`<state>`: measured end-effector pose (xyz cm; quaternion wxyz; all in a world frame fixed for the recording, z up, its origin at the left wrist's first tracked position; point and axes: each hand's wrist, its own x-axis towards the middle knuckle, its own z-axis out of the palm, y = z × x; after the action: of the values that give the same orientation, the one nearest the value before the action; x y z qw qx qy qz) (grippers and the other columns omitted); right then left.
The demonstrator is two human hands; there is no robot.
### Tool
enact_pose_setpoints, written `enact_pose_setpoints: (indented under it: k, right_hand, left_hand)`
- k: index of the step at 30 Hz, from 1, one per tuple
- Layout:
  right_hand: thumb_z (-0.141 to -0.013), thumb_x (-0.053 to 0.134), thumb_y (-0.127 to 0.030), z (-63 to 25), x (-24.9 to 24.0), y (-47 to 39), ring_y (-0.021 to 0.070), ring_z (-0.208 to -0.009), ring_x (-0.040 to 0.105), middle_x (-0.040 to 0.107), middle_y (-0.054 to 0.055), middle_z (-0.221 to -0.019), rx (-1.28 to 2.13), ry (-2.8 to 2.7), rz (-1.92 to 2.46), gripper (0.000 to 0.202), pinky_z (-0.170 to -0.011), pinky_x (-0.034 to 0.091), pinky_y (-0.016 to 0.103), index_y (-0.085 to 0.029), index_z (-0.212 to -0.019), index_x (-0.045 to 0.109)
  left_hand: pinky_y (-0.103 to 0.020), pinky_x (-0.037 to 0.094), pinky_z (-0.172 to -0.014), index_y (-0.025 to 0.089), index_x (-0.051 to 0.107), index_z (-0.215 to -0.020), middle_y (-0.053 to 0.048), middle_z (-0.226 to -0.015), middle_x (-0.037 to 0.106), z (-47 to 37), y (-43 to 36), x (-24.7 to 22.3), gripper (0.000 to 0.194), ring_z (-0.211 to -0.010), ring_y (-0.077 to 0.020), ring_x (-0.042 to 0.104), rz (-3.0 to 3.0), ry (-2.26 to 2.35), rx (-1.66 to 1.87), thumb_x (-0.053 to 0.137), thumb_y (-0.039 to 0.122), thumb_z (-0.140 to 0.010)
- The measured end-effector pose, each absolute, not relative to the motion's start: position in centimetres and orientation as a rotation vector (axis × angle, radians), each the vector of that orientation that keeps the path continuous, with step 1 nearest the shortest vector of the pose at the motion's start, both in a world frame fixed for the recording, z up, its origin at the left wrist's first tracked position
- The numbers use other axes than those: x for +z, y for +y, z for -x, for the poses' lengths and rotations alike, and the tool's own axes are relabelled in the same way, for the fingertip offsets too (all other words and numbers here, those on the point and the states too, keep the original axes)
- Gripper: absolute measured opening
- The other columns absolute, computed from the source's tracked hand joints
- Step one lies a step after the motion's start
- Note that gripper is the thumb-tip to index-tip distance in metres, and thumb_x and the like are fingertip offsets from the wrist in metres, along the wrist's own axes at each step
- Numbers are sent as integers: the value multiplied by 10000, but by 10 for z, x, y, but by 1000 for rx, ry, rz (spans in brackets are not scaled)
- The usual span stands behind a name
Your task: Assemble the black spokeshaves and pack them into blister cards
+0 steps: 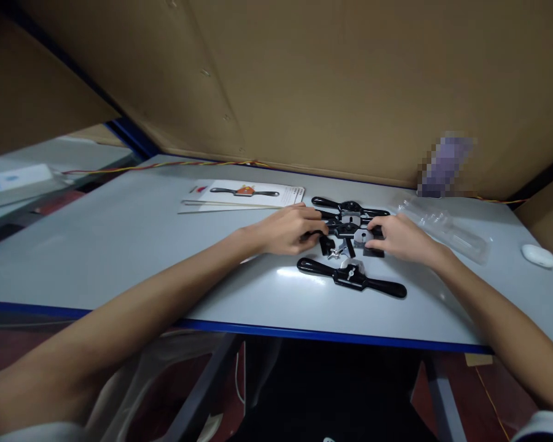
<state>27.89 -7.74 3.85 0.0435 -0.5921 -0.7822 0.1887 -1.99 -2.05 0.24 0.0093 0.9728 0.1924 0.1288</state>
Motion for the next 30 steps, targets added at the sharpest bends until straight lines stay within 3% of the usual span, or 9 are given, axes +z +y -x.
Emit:
enact_pose_setpoints:
  k: [3,10,17,22,26,30]
  right_hand:
    - [-856,743,-443,-280,34,-70,156,-599,473,534,-44,-654,653,-2341,1749,334,-631,320,330,-178,-1056,711]
    - [-914,607,-640,-280,52,-58,152,-625,417,507,-26,-663,873,-2377,1661,427,-631,302,337,-227,-806,608]
    - [-909,592,-516,-258,67,-38,171,-676,546,656,20,-747,671,-2429,1568,308,-684,373,328,-218,-841,629]
    - [-901,619,-484,-256,66,-30,150,-558,606,773,48,-848,905,-2428,1631,268,-624,419,315,-216,-900,624]
    - [-901,642,-495,-259,63,-27,157,-573,648,800,51,-860,929,-2438,1608,275,-619,440,313,-220,-900,633]
    - [-898,646,-491,-258,61,-26,160,-586,655,801,46,-879,982,-2435,1549,270,-653,462,324,-222,-909,652]
  left_hand:
    - [-427,490,-849,194,793,-1158,-96,-948,754,15,-30,8,375,-831,-249,680,-3012,532,287,550,207,-873]
    - [-390,473,-749,189,811,-1241,-122,-947,770,23,-22,11,392,-844,-260,690,-2889,552,219,622,435,-1001]
    - [-366,439,-795,198,825,-1067,-85,-905,711,21,-22,13,236,-863,-232,629,-2786,570,217,738,388,-956]
    - [-388,409,-883,201,795,-1046,-82,-988,682,20,-26,14,235,-985,-264,596,-2712,695,155,768,402,-926]
    - [-397,395,-913,191,744,-1015,-92,-1052,690,22,-27,15,234,-1066,-289,579,-2709,744,189,761,406,-925]
    - [-385,424,-918,190,704,-980,-66,-967,730,18,-29,12,136,-945,-230,629,-2684,717,387,670,322,-985]
